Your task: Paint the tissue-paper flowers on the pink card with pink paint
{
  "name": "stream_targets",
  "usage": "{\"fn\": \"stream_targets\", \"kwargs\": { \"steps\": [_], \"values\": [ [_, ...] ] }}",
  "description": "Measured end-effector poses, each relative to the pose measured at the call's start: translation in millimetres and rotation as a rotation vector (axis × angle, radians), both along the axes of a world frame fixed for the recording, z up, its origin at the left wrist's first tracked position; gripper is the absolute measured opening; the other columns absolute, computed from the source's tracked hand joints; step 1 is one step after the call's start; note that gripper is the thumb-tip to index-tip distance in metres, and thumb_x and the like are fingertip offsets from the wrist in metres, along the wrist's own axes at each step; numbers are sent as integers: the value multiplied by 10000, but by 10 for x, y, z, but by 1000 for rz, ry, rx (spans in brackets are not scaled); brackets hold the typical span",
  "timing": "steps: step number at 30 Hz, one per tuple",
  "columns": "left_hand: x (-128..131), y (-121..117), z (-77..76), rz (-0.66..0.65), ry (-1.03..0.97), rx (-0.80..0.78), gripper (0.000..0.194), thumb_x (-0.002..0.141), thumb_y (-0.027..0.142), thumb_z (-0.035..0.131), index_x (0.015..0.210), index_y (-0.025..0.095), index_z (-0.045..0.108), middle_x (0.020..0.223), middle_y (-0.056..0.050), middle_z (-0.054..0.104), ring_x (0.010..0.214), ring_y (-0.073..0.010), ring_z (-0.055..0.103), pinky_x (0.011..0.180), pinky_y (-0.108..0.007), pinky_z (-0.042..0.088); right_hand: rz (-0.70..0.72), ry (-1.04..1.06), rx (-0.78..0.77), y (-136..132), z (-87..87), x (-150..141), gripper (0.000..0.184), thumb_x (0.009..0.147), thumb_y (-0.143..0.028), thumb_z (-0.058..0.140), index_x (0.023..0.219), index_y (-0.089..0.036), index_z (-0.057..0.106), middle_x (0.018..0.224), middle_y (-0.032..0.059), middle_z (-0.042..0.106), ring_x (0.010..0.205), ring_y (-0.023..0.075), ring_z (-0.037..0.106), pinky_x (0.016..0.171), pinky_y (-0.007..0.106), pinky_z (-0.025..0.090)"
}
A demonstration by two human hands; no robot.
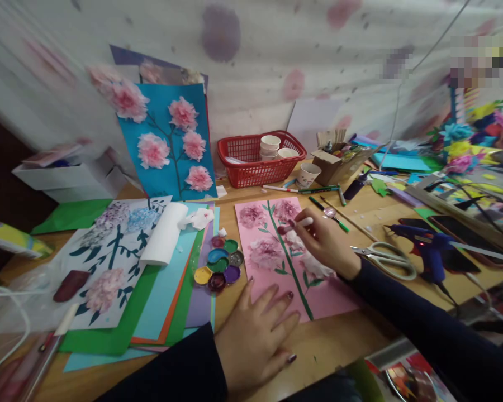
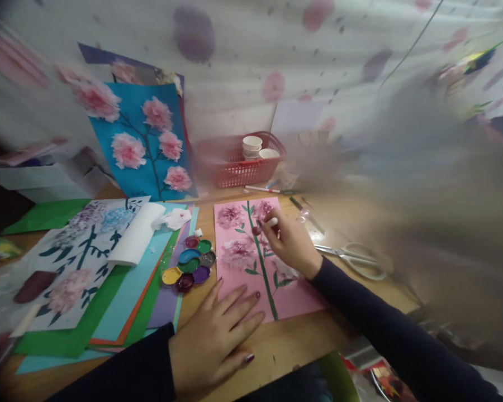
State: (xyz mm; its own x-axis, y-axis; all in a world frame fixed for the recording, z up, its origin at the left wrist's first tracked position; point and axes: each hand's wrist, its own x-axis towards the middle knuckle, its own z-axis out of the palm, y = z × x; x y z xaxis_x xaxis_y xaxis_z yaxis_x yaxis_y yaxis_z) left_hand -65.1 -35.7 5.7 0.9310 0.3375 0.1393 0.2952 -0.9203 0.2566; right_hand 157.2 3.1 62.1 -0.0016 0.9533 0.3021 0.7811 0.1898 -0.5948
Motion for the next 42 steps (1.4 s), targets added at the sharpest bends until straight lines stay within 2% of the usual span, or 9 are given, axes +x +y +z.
{"fn": "stream_targets", "kwargs": {
  "steps": [2,4,6,11,16,21,28,35,42],
  "values": [
    [-11,6,13,-11,-6,-5,492,980,468,320,1401,220,381,1484,-64,393,1367,-286,307,1105,-601,194,20,50,-20,-17,-22,26,261,891,-426,479,774,-193,493,601,0,559,508,121,461,519,262,354],
    [-18,10,16,-13,-7,-8,491,971,471,350,1390,219,399,1476,-66,405,1359,-288,322,1104,-596,204,147,185,-160,-71,-67,39,284,894,-459,472,800,-193,498,613,-6,561,516,120,484,508,255,367],
    [-19,11,2,-15,-11,0,491,969,466,360,1391,217,397,1473,-70,408,1359,-290,325,1102,-599,205,144,327,-256,-109,-136,61,306,889,-486,475,812,-191,498,595,-23,543,496,112,483,486,246,367],
    [-20,2,-59,-22,-20,0,490,981,464,317,1409,230,366,1493,-67,378,1361,-294,333,1098,-614,200,-78,443,-181,47,-299,189,354,833,-511,545,719,-183,477,541,-35,506,475,98,451,459,237,335],
    [-20,-6,-37,-13,1,-31,497,980,477,317,1414,241,367,1485,-62,391,1368,-296,318,1104,-618,191,-34,529,-186,251,-316,136,384,794,-551,563,719,-185,472,547,-28,534,458,93,467,443,228,343],
    [-19,-8,-34,-19,11,-36,497,985,472,301,1426,247,344,1502,-52,364,1385,-285,287,1112,-615,183,24,661,-199,243,-335,85,371,784,-551,575,779,-197,464,582,-31,564,449,93,473,442,232,362],
    [-19,-1,-101,-16,10,-22,501,991,472,274,1436,247,324,1518,-50,333,1394,-288,265,1110,-625,167,52,552,-344,34,-328,321,313,808,-465,574,690,-194,471,497,-50,494,457,91,436,452,230,315],
    [-10,3,-81,-35,43,-32,503,993,477,244,1436,248,316,1523,-46,323,1390,-293,268,1092,-639,190,92,549,-179,312,-340,124,331,834,-517,542,816,-192,481,635,-29,549,520,101,498,499,240,398],
    [-10,4,-66,-25,1,0,501,991,471,267,1420,227,349,1508,-57,353,1378,-293,286,1097,-617,185,30,440,-294,269,-189,194,260,814,-349,537,629,-188,448,468,-50,465,432,84,436,452,222,340]
  ]
}}
